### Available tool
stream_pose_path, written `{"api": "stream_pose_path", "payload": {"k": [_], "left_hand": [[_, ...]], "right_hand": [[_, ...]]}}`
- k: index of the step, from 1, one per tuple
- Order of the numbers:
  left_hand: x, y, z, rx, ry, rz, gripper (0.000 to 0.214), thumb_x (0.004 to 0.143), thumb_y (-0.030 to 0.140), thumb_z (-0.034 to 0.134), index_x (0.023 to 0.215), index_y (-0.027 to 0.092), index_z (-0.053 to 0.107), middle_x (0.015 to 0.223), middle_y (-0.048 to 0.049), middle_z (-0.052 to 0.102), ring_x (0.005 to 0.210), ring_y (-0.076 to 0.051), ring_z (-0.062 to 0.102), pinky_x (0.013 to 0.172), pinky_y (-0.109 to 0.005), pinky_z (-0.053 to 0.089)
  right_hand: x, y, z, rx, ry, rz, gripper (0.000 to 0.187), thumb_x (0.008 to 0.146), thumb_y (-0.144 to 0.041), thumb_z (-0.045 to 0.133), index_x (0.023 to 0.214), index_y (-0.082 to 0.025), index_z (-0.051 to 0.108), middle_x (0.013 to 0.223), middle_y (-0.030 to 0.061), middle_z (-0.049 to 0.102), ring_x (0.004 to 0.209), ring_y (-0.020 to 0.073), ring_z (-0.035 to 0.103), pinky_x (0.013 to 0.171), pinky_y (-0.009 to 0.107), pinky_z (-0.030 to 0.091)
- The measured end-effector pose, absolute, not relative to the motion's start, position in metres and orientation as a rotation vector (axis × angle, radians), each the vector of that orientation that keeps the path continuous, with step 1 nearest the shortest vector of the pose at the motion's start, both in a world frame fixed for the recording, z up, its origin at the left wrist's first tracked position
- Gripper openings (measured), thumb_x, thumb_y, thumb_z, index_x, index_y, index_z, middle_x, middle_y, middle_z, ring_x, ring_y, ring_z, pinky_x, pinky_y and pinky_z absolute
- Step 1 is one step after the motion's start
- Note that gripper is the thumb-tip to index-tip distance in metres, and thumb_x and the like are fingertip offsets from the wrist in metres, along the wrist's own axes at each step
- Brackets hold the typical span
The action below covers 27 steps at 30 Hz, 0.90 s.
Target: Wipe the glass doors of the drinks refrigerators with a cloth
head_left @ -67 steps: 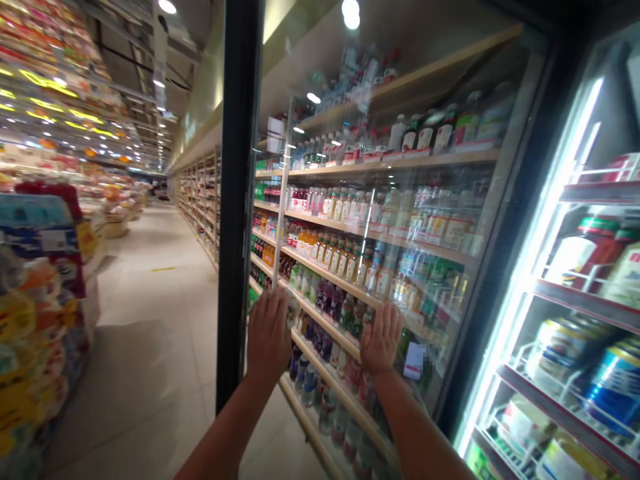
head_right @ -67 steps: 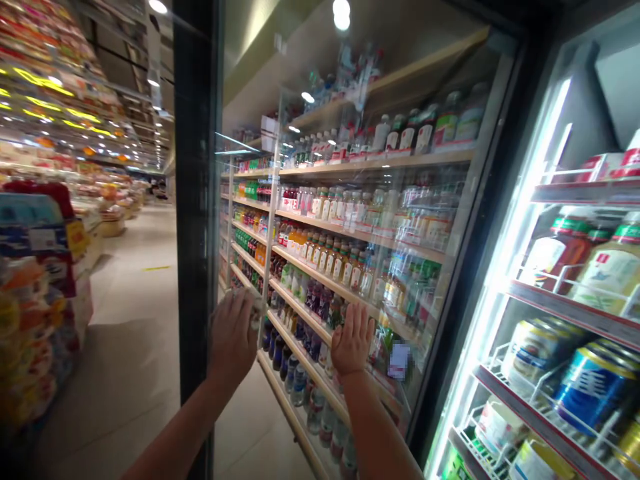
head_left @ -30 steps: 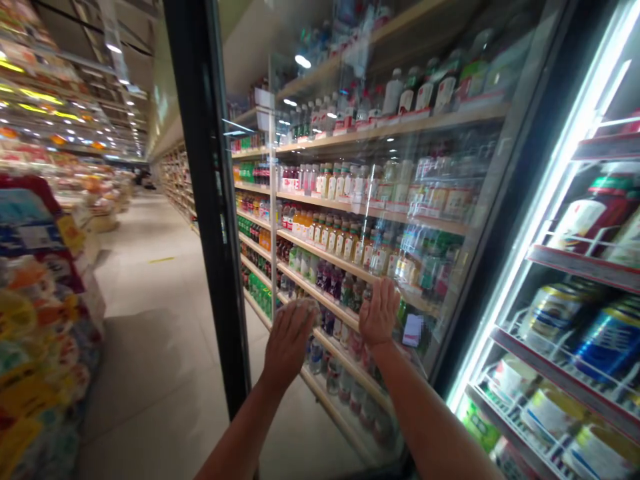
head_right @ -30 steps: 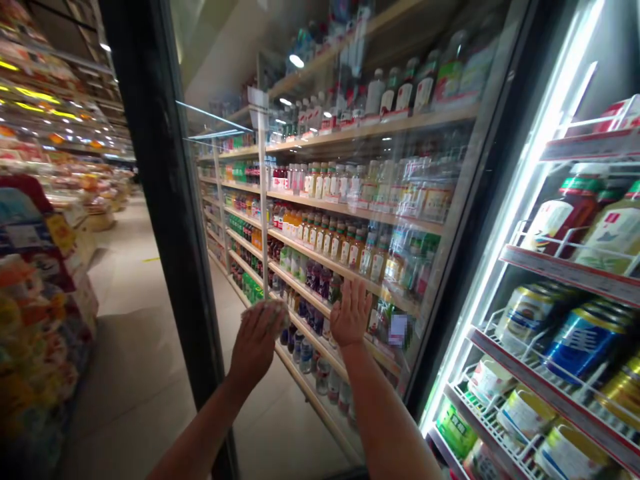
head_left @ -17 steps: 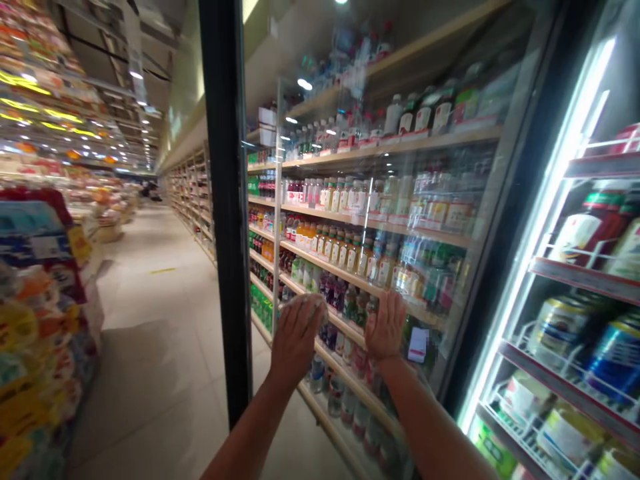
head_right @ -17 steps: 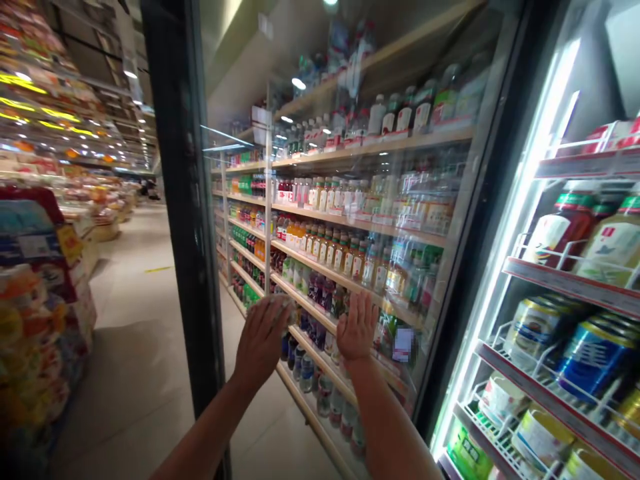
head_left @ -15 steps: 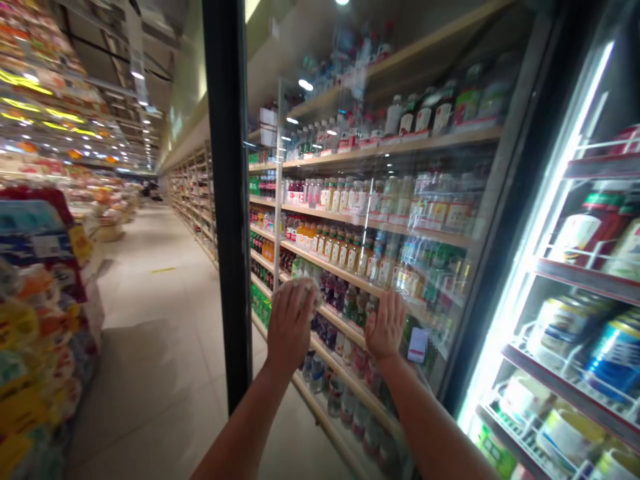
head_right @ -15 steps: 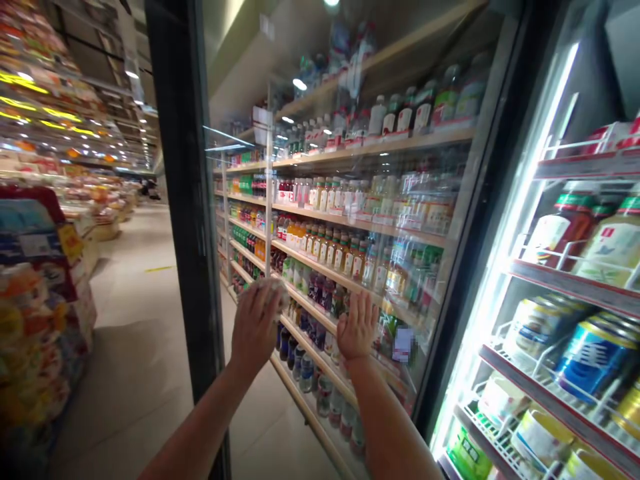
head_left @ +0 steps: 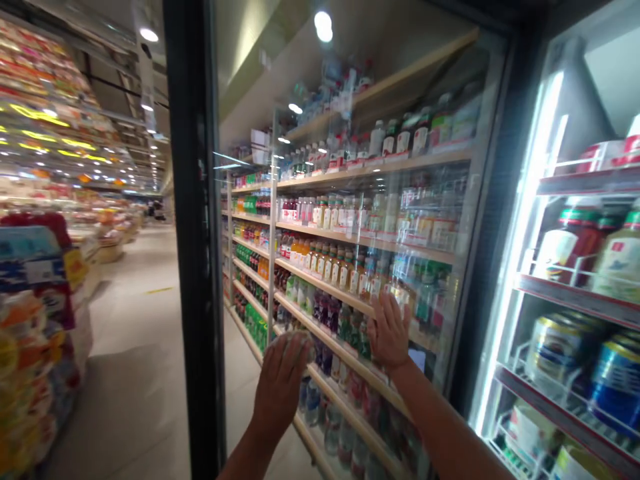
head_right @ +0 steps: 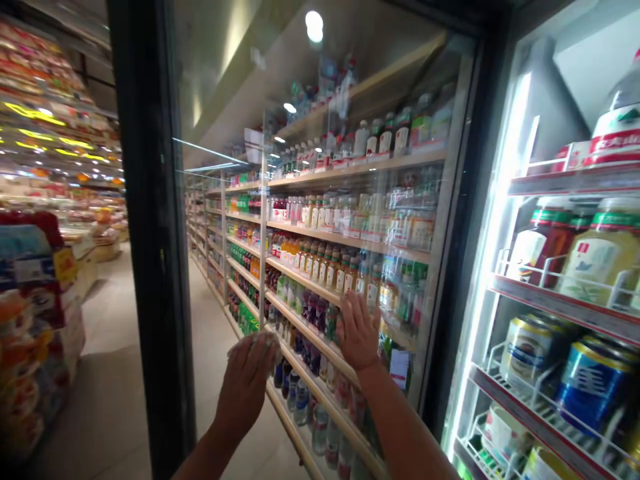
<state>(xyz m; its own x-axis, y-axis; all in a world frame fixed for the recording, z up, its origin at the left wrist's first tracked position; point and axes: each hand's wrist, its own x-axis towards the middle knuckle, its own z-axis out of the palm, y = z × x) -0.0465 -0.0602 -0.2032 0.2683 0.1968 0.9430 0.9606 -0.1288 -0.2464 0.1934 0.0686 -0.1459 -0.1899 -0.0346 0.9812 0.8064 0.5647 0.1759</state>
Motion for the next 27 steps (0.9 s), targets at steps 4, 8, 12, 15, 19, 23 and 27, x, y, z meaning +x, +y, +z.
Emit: {"api": "stream_pose_path", "payload": {"k": [4,8,12,15,19,23,27], "left_hand": [[-0.038,-0.056,-0.195,-1.501,-1.168,-0.983,0.071,0.095,0.001,0.044,0.160,0.021,0.025,0.163,-0.0102,0.030,0.152,-0.032,0.022,0.126,-0.052,0.020],[-0.009,-0.047,-0.191,-1.450,-1.268,-1.037,0.073,0.095,0.003,0.044,0.161,0.019,0.018,0.166,-0.0119,0.020,0.153,-0.036,0.016,0.124,-0.058,0.022],[0.017,-0.036,-0.190,-1.660,-1.144,-0.900,0.062,0.097,0.007,0.043,0.157,0.019,0.034,0.159,-0.0100,0.039,0.152,-0.030,0.024,0.125,-0.052,0.025],[0.012,-0.030,-0.169,-1.734,-1.034,-0.825,0.055,0.097,0.008,0.044,0.151,0.022,0.044,0.151,-0.0070,0.051,0.151,-0.025,0.029,0.126,-0.048,0.025],[-0.010,-0.030,-0.125,-1.436,-1.180,-1.078,0.062,0.098,0.012,0.043,0.158,0.021,0.029,0.161,-0.0140,0.034,0.154,-0.031,0.019,0.123,-0.058,0.024],[-0.002,-0.032,-0.140,-1.345,-1.227,-1.132,0.064,0.099,0.012,0.041,0.160,0.019,0.024,0.164,-0.0159,0.026,0.154,-0.033,0.016,0.123,-0.060,0.022],[0.012,-0.035,-0.174,-1.714,-0.977,-0.708,0.059,0.097,0.005,0.040,0.153,0.023,0.039,0.156,-0.0081,0.044,0.151,-0.025,0.028,0.123,-0.048,0.030]], "right_hand": [[0.194,0.073,-0.147,-0.716,-1.527,-0.798,0.060,0.102,-0.018,0.036,0.160,-0.016,0.024,0.147,0.0158,0.052,0.146,0.0260,0.037,0.121,0.052,0.020],[0.190,0.073,-0.150,-0.733,-1.462,-0.776,0.061,0.101,-0.019,0.039,0.160,-0.016,0.024,0.147,0.0158,0.053,0.144,0.0263,0.040,0.120,0.051,0.024],[0.189,0.073,-0.148,-0.730,-1.470,-0.785,0.063,0.100,-0.018,0.040,0.161,-0.016,0.022,0.148,0.0157,0.052,0.144,0.0253,0.040,0.120,0.050,0.023],[0.191,0.074,-0.149,-0.725,-1.488,-0.790,0.064,0.100,-0.018,0.040,0.161,-0.015,0.020,0.150,0.0168,0.050,0.145,0.0259,0.039,0.121,0.050,0.021],[0.192,0.076,-0.151,-0.722,-1.513,-0.778,0.064,0.101,-0.020,0.038,0.161,-0.014,0.019,0.152,0.0182,0.046,0.146,0.0281,0.038,0.121,0.052,0.021],[0.193,0.074,-0.150,-0.697,-1.502,-0.767,0.064,0.100,-0.019,0.038,0.161,-0.013,0.019,0.152,0.0178,0.047,0.147,0.0276,0.035,0.121,0.052,0.020],[0.195,0.070,-0.147,-0.679,-1.483,-0.774,0.065,0.099,-0.017,0.040,0.161,-0.012,0.021,0.149,0.0175,0.050,0.148,0.0259,0.034,0.122,0.051,0.020]]}}
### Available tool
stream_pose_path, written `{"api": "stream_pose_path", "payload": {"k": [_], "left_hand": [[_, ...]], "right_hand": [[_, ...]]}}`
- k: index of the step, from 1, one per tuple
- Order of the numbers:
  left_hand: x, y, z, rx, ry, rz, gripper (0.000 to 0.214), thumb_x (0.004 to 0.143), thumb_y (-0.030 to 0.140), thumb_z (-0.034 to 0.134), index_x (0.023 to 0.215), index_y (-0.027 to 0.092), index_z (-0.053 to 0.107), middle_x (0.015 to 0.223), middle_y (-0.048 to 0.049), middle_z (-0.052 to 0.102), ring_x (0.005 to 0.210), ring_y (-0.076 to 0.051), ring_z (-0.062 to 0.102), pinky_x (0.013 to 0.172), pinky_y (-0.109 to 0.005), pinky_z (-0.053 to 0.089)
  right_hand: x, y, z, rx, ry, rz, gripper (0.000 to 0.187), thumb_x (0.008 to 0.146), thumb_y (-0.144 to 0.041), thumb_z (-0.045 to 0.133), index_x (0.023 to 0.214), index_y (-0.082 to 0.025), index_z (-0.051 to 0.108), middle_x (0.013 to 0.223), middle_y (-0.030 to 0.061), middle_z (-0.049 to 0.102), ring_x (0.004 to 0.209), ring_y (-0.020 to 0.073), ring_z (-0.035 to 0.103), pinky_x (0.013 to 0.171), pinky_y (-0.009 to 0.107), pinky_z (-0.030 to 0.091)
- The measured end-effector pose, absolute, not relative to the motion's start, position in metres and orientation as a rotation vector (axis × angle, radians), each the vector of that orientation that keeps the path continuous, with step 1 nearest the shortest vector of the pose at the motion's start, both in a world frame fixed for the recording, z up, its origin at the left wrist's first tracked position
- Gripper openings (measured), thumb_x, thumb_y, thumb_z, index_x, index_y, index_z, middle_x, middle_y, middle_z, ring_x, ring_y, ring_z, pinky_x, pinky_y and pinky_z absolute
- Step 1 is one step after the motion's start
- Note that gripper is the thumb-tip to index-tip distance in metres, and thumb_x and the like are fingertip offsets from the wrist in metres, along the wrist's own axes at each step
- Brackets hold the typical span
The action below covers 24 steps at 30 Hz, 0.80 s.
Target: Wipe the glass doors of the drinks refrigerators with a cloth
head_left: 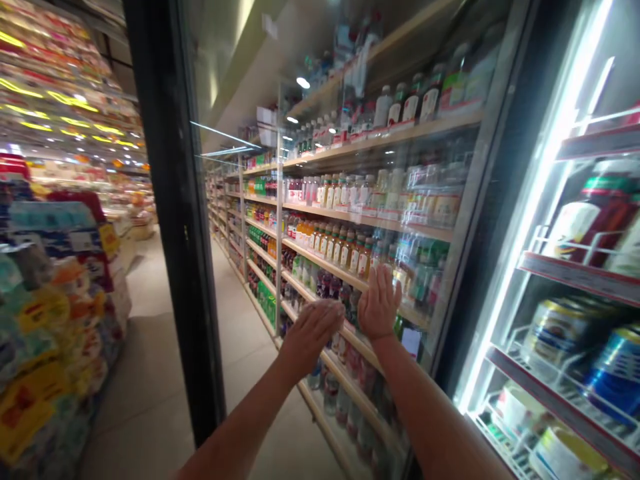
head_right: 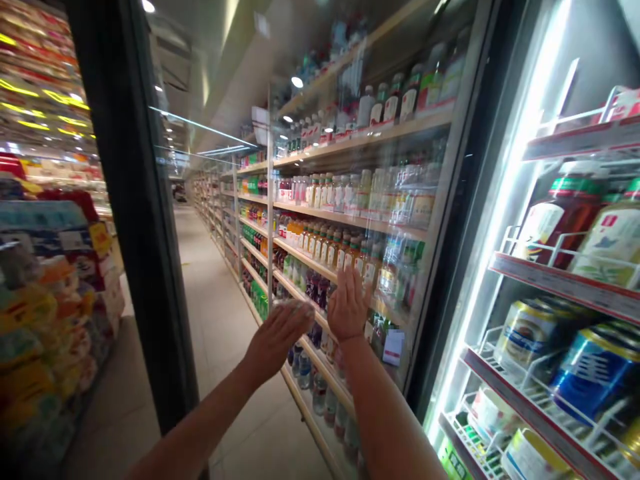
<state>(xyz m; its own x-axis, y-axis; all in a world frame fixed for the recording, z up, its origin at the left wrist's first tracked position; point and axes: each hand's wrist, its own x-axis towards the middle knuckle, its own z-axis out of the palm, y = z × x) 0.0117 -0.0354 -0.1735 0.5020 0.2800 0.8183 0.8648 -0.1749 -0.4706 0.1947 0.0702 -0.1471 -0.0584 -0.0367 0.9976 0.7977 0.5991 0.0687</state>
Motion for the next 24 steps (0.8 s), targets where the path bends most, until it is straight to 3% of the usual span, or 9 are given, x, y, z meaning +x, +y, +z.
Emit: {"api": "stream_pose_path", "payload": {"k": [3,8,11,16,18,21,24], "left_hand": [[0.000,-0.040,-0.142,-1.692,-0.975,-0.681,0.053,0.098,0.007,0.041,0.148,0.021,0.047,0.154,-0.0070,0.047,0.150,-0.026,0.029,0.125,-0.049,0.027],[-0.027,-0.052,-0.072,-1.278,-1.252,-1.050,0.054,0.098,0.012,0.041,0.152,0.012,0.040,0.161,-0.0158,0.032,0.152,-0.033,0.022,0.124,-0.058,0.024],[-0.023,-0.055,-0.097,-1.318,-1.150,-1.005,0.057,0.097,0.011,0.042,0.153,0.014,0.037,0.159,-0.0165,0.036,0.153,-0.031,0.021,0.124,-0.056,0.024],[-0.023,-0.064,-0.143,-1.686,-0.935,-0.566,0.056,0.096,0.007,0.046,0.149,0.027,0.046,0.152,-0.0045,0.050,0.150,-0.022,0.032,0.125,-0.045,0.028],[-0.031,-0.069,-0.134,-1.594,-1.052,-0.702,0.055,0.096,0.009,0.047,0.149,0.024,0.047,0.152,-0.0069,0.050,0.151,-0.025,0.029,0.125,-0.048,0.027],[-0.037,-0.073,-0.127,-1.334,-1.242,-0.993,0.058,0.096,0.011,0.046,0.153,0.019,0.040,0.159,-0.0139,0.038,0.153,-0.030,0.020,0.123,-0.055,0.026],[-0.028,-0.074,-0.151,-1.311,-1.245,-1.020,0.062,0.095,0.009,0.044,0.156,0.017,0.034,0.161,-0.0160,0.034,0.154,-0.031,0.018,0.123,-0.057,0.025]], "right_hand": [[0.196,0.069,-0.147,-0.671,-1.485,-0.767,0.064,0.098,-0.017,0.040,0.160,-0.012,0.023,0.149,0.0174,0.050,0.148,0.0254,0.034,0.121,0.051,0.021],[0.198,0.071,-0.150,-0.677,-1.494,-0.761,0.062,0.098,-0.020,0.039,0.159,-0.012,0.027,0.150,0.0176,0.049,0.147,0.0271,0.035,0.121,0.052,0.021],[0.198,0.072,-0.152,-0.675,-1.486,-0.764,0.061,0.098,-0.021,0.040,0.158,-0.012,0.029,0.150,0.0176,0.049,0.147,0.0271,0.035,0.121,0.053,0.021],[0.197,0.071,-0.152,-0.671,-1.457,-0.796,0.061,0.098,-0.020,0.040,0.157,-0.011,0.031,0.148,0.0178,0.051,0.146,0.0270,0.038,0.120,0.052,0.023],[0.196,0.070,-0.151,-0.669,-1.451,-0.799,0.060,0.098,-0.021,0.040,0.156,-0.010,0.032,0.148,0.0182,0.051,0.146,0.0271,0.038,0.120,0.051,0.023],[0.196,0.067,-0.150,-0.668,-1.436,-0.806,0.059,0.097,-0.020,0.040,0.155,-0.010,0.034,0.147,0.0181,0.052,0.145,0.0270,0.038,0.119,0.051,0.025],[0.196,0.067,-0.150,-0.677,-1.433,-0.811,0.059,0.097,-0.020,0.041,0.155,-0.010,0.035,0.147,0.0180,0.052,0.145,0.0271,0.040,0.119,0.050,0.026]]}}
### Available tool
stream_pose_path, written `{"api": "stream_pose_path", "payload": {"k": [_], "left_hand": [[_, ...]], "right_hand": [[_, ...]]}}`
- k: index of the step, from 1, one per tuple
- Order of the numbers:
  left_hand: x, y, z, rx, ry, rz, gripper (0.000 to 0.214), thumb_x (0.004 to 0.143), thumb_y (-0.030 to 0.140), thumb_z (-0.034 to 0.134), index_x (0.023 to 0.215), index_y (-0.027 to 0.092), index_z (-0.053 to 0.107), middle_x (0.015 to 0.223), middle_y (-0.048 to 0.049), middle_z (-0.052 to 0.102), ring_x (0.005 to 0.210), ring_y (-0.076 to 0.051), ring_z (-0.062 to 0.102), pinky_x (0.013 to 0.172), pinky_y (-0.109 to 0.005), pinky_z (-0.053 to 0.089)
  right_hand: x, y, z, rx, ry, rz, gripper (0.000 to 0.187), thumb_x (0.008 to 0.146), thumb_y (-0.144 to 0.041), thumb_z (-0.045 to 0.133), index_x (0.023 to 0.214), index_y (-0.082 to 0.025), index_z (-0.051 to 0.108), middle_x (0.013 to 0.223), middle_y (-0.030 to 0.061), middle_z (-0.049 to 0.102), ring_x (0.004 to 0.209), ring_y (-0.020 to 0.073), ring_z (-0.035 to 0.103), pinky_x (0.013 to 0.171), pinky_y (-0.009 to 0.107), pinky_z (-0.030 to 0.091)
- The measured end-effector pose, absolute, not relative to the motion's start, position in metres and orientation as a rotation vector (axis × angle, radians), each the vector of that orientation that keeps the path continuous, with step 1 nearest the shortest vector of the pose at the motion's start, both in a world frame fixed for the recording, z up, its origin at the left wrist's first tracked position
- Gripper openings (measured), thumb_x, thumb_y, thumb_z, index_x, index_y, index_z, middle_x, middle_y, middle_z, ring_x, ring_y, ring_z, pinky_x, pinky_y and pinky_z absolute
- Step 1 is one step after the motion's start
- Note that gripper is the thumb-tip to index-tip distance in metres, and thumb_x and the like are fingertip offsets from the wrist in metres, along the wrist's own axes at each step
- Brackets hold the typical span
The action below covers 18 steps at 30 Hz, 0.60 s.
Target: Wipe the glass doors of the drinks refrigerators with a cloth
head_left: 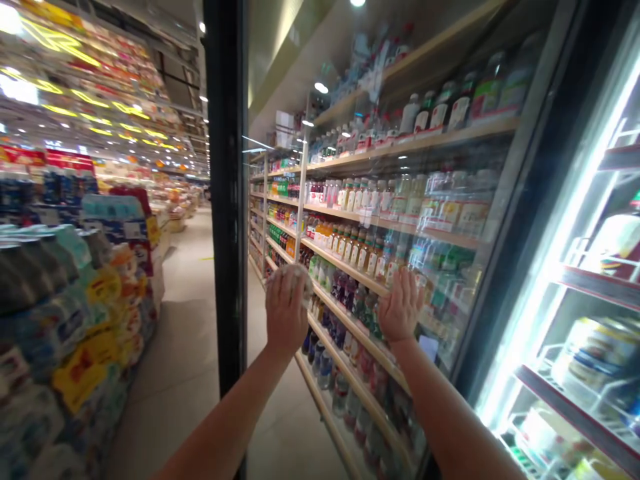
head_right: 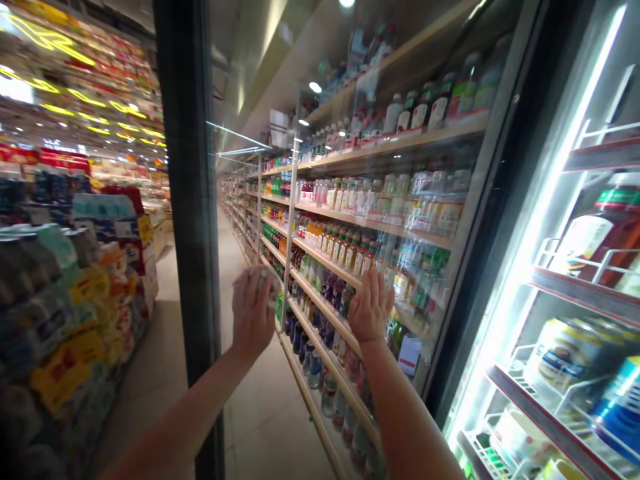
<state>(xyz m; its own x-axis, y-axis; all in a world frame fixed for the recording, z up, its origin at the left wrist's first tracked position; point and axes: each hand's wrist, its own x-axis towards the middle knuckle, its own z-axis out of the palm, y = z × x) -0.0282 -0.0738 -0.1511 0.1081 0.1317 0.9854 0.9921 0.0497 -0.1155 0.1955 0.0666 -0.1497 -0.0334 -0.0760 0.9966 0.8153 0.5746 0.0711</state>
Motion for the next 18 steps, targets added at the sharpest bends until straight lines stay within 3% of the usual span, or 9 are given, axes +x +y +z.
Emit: {"api": "stream_pose_path", "payload": {"k": [5,10,13,18], "left_hand": [[-0.027,-0.077,-0.178,-1.682,-1.029,-0.648,0.060,0.094,0.004,0.046,0.149,0.027,0.046,0.151,-0.0047,0.051,0.150,-0.023,0.031,0.126,-0.047,0.026],[-0.044,-0.080,-0.145,-1.323,-1.245,-0.983,0.063,0.096,0.012,0.048,0.157,0.021,0.034,0.159,-0.0145,0.038,0.153,-0.033,0.022,0.123,-0.057,0.026],[-0.032,-0.078,-0.162,-1.290,-1.244,-1.020,0.064,0.096,0.010,0.045,0.158,0.020,0.031,0.160,-0.0149,0.035,0.153,-0.033,0.019,0.122,-0.059,0.025],[-0.015,-0.078,-0.196,-1.762,-0.944,-0.630,0.051,0.098,0.009,0.043,0.145,0.026,0.052,0.150,-0.0036,0.052,0.148,-0.021,0.035,0.125,-0.044,0.026]], "right_hand": [[0.195,0.066,-0.150,-0.675,-1.441,-0.810,0.061,0.096,-0.019,0.041,0.156,-0.010,0.032,0.147,0.0179,0.052,0.145,0.0270,0.039,0.120,0.051,0.024],[0.194,0.065,-0.151,-0.679,-1.432,-0.794,0.062,0.096,-0.018,0.040,0.157,-0.012,0.030,0.147,0.0175,0.052,0.145,0.0270,0.039,0.120,0.051,0.025],[0.194,0.064,-0.151,-0.678,-1.418,-0.792,0.062,0.097,-0.018,0.041,0.157,-0.012,0.031,0.148,0.0173,0.051,0.145,0.0274,0.039,0.120,0.051,0.025],[0.195,0.062,-0.151,-0.673,-1.428,-0.792,0.063,0.097,-0.018,0.041,0.158,-0.012,0.029,0.149,0.0179,0.050,0.146,0.0278,0.037,0.121,0.051,0.023]]}}
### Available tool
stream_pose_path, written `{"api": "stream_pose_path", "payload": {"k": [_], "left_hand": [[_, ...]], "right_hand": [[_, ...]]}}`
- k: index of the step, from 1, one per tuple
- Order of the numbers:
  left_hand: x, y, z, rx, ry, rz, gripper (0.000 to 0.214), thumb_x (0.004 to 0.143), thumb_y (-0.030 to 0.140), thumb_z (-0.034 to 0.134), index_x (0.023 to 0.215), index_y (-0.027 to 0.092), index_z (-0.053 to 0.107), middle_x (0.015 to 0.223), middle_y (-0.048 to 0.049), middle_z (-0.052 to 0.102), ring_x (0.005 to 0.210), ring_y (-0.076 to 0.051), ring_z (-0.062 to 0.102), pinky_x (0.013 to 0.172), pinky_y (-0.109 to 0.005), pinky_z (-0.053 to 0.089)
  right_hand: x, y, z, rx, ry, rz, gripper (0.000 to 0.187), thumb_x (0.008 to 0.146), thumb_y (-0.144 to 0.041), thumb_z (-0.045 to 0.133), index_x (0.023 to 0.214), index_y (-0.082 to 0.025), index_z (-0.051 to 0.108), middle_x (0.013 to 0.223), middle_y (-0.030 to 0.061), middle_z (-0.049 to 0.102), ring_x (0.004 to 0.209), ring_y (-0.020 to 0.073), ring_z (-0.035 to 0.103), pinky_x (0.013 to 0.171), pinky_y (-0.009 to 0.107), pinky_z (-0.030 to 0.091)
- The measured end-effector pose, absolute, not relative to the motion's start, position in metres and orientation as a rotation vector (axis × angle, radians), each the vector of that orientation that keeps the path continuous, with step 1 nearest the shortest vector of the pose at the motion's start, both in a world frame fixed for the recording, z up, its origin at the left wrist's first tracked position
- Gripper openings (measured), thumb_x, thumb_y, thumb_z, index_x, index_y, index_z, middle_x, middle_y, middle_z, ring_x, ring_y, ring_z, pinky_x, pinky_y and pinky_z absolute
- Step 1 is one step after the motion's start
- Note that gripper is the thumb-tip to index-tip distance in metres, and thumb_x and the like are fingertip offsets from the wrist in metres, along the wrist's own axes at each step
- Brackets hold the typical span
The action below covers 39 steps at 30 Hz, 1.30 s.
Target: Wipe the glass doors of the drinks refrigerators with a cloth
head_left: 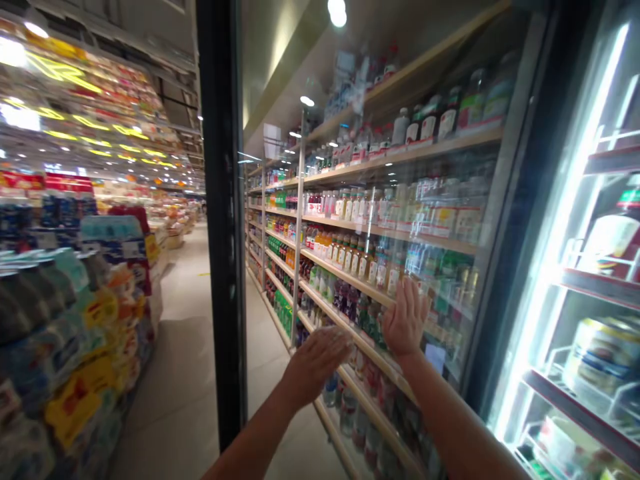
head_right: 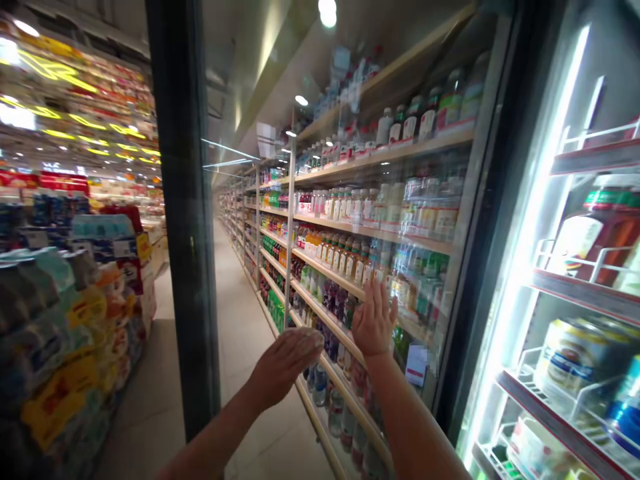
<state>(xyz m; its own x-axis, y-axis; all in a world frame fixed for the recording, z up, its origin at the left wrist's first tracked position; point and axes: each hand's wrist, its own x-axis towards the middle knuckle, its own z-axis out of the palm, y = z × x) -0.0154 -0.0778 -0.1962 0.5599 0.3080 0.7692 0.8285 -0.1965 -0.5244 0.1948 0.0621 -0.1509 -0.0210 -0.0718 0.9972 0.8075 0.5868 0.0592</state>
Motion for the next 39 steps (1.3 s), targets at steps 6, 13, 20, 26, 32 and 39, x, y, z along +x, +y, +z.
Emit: {"api": "stream_pose_path", "payload": {"k": [6,13,20,26,32,39], "left_hand": [[-0.030,-0.078,-0.153,-1.363,-1.189,-1.027,0.056,0.094,0.010,0.049,0.149,0.020,0.046,0.156,-0.0129,0.043,0.152,-0.031,0.024,0.123,-0.055,0.023],[-0.017,-0.076,-0.182,-1.705,-0.960,-0.774,0.051,0.096,0.010,0.047,0.143,0.025,0.054,0.147,-0.0038,0.056,0.148,-0.023,0.034,0.125,-0.044,0.024],[-0.025,-0.071,-0.105,-1.297,-1.173,-1.063,0.052,0.093,0.010,0.047,0.144,0.018,0.052,0.155,-0.0135,0.043,0.151,-0.031,0.025,0.123,-0.055,0.024],[-0.007,-0.060,-0.114,-1.662,-0.837,-0.663,0.050,0.096,0.012,0.049,0.144,0.024,0.052,0.152,-0.0058,0.049,0.150,-0.024,0.030,0.124,-0.046,0.025],[-0.028,-0.066,-0.042,-1.364,-1.100,-0.943,0.053,0.093,0.013,0.050,0.146,0.020,0.050,0.155,-0.0112,0.044,0.151,-0.029,0.025,0.124,-0.053,0.023],[-0.008,-0.058,-0.099,-1.652,-0.843,-0.656,0.051,0.095,0.011,0.050,0.144,0.023,0.051,0.153,-0.0072,0.049,0.150,-0.024,0.031,0.125,-0.047,0.025]], "right_hand": [[0.195,0.061,-0.151,-0.694,-1.437,-0.777,0.064,0.097,-0.017,0.039,0.159,-0.013,0.025,0.149,0.0173,0.050,0.147,0.0269,0.035,0.120,0.051,0.025],[0.195,0.063,-0.153,-0.685,-1.428,-0.790,0.062,0.097,-0.018,0.040,0.158,-0.012,0.028,0.148,0.0179,0.051,0.147,0.0266,0.037,0.121,0.050,0.024],[0.194,0.063,-0.153,-0.683,-1.432,-0.779,0.062,0.097,-0.017,0.040,0.158,-0.012,0.029,0.148,0.0177,0.051,0.147,0.0263,0.037,0.121,0.050,0.023],[0.194,0.063,-0.153,-0.676,-1.428,-0.784,0.062,0.097,-0.018,0.040,0.158,-0.012,0.029,0.148,0.0178,0.051,0.146,0.0272,0.038,0.120,0.051,0.025],[0.194,0.064,-0.153,-0.680,-1.431,-0.787,0.061,0.098,-0.019,0.039,0.158,-0.012,0.029,0.148,0.0180,0.051,0.147,0.0280,0.037,0.120,0.051,0.025],[0.195,0.063,-0.153,-0.693,-1.431,-0.798,0.060,0.098,-0.019,0.039,0.157,-0.011,0.030,0.148,0.0183,0.051,0.146,0.0282,0.038,0.120,0.051,0.024]]}}
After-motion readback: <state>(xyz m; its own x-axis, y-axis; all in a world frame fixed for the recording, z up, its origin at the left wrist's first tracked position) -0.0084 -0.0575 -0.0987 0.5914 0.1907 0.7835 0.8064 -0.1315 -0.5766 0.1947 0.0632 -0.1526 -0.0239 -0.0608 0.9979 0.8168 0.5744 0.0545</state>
